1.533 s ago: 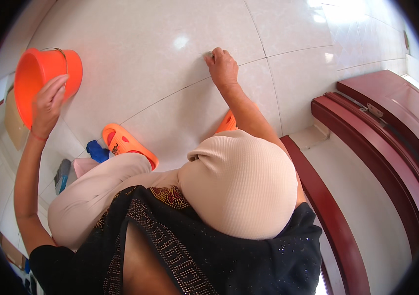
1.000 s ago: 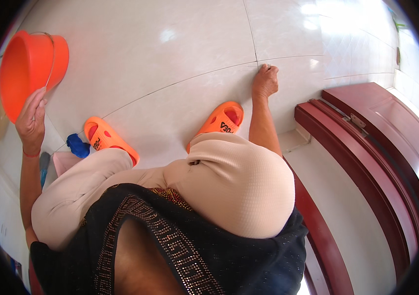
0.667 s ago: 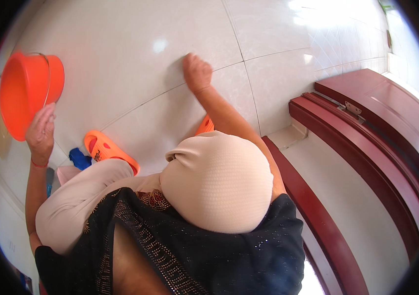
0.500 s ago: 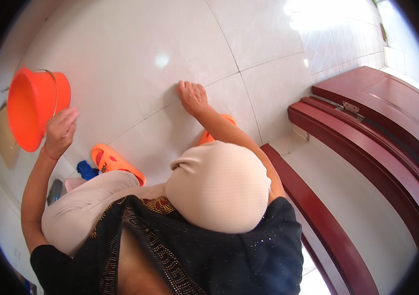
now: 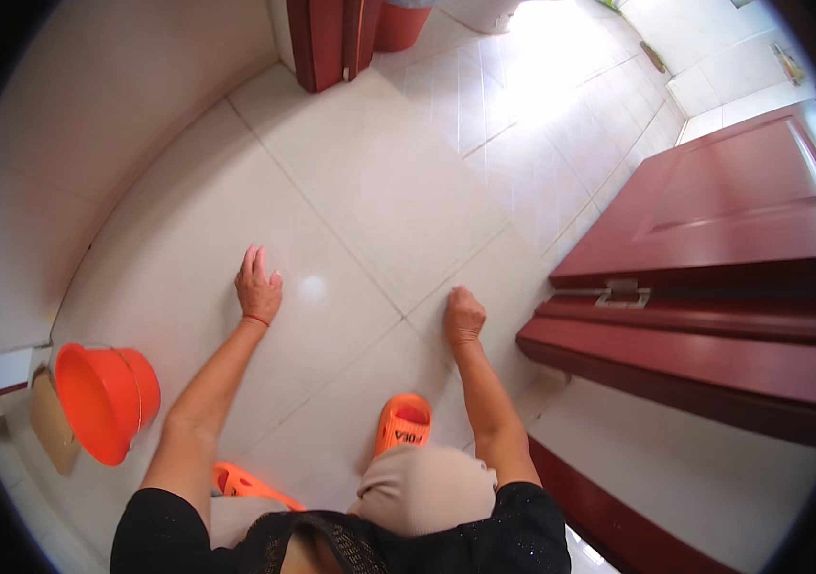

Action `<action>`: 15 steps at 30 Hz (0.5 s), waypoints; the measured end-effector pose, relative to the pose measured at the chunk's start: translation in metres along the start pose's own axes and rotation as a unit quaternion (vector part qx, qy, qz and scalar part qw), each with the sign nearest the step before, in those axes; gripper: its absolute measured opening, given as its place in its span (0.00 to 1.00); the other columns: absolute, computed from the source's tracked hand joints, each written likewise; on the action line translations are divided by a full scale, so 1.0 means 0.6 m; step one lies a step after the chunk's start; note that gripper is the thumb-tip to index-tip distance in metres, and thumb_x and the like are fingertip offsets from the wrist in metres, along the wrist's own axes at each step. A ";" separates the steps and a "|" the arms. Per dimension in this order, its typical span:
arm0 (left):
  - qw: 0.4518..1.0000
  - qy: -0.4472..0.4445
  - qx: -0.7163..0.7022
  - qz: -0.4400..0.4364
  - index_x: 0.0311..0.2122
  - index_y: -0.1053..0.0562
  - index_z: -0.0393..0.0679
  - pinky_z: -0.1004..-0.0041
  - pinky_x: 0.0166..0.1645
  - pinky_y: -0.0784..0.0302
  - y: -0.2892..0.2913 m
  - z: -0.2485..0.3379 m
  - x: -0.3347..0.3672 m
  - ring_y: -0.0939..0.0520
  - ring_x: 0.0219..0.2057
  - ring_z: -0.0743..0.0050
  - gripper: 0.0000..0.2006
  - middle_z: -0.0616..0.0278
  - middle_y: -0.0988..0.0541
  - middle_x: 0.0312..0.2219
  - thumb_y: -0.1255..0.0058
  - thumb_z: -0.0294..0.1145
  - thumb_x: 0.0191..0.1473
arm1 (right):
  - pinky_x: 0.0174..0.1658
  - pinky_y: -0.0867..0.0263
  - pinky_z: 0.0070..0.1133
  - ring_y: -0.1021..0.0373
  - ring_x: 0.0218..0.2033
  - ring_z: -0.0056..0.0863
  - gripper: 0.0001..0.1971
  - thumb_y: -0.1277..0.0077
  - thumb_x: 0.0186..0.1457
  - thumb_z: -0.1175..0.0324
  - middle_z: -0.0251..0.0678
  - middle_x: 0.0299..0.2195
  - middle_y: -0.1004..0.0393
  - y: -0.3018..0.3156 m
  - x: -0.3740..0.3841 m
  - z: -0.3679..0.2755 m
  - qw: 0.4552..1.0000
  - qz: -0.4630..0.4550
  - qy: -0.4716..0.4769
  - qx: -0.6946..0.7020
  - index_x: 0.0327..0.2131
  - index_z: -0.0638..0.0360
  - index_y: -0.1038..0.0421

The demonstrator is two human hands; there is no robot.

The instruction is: The person wipes the tiled floor by hand using a white cloth, frequently dipping it into an orange bucket and scrubbing specific spots.

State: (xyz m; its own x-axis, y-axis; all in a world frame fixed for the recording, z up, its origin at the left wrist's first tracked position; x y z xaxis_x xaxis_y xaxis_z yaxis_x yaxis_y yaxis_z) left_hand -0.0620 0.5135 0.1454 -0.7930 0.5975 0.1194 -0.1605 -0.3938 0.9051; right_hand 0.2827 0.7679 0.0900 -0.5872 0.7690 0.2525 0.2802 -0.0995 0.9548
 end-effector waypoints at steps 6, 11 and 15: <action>0.930 0.358 0.079 0.024 0.55 0.45 0.43 0.46 0.60 0.61 -0.121 0.011 0.034 0.54 0.61 0.53 0.27 0.50 0.52 0.59 0.57 0.40 0.51 | 0.26 0.36 0.36 0.31 0.24 0.44 0.09 0.60 0.57 0.62 0.42 0.23 0.29 0.089 0.263 0.244 0.923 0.162 -0.350 -0.006 0.30 0.57 0.39; 0.912 0.378 0.158 0.003 0.58 0.48 0.44 0.47 0.61 0.66 -0.104 0.025 0.043 0.58 0.63 0.53 0.30 0.50 0.55 0.61 0.62 0.46 0.53 | 0.26 0.34 0.19 0.31 0.24 0.26 0.11 0.62 0.59 0.64 0.39 0.24 0.30 0.401 0.589 0.077 0.832 0.454 -0.123 0.295 0.33 0.64 0.41; 0.906 0.392 0.153 -0.050 0.60 0.52 0.43 0.47 0.61 0.68 -0.123 0.071 0.057 0.60 0.63 0.52 0.34 0.50 0.58 0.62 0.63 0.51 0.53 | 0.26 0.33 0.16 0.31 0.23 0.23 0.07 0.61 0.57 0.69 0.39 0.25 0.31 0.507 0.824 -0.005 0.727 0.569 0.052 0.380 0.32 0.64 0.41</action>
State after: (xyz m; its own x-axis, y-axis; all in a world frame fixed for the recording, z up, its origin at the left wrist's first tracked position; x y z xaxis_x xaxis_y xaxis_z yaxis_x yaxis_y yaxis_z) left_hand -0.0526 0.5926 0.1002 -0.9765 -0.1066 -0.1874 -0.1794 -0.0803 0.9805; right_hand 0.0751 1.1161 0.5055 0.3110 0.4050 0.8598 0.9452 -0.2263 -0.2353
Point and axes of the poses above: each hand's wrist, its own x-axis towards the middle knuckle, its own y-axis out of the back of the hand, z = x × y, the point moved 10 cm from there along x, towards the middle knuckle
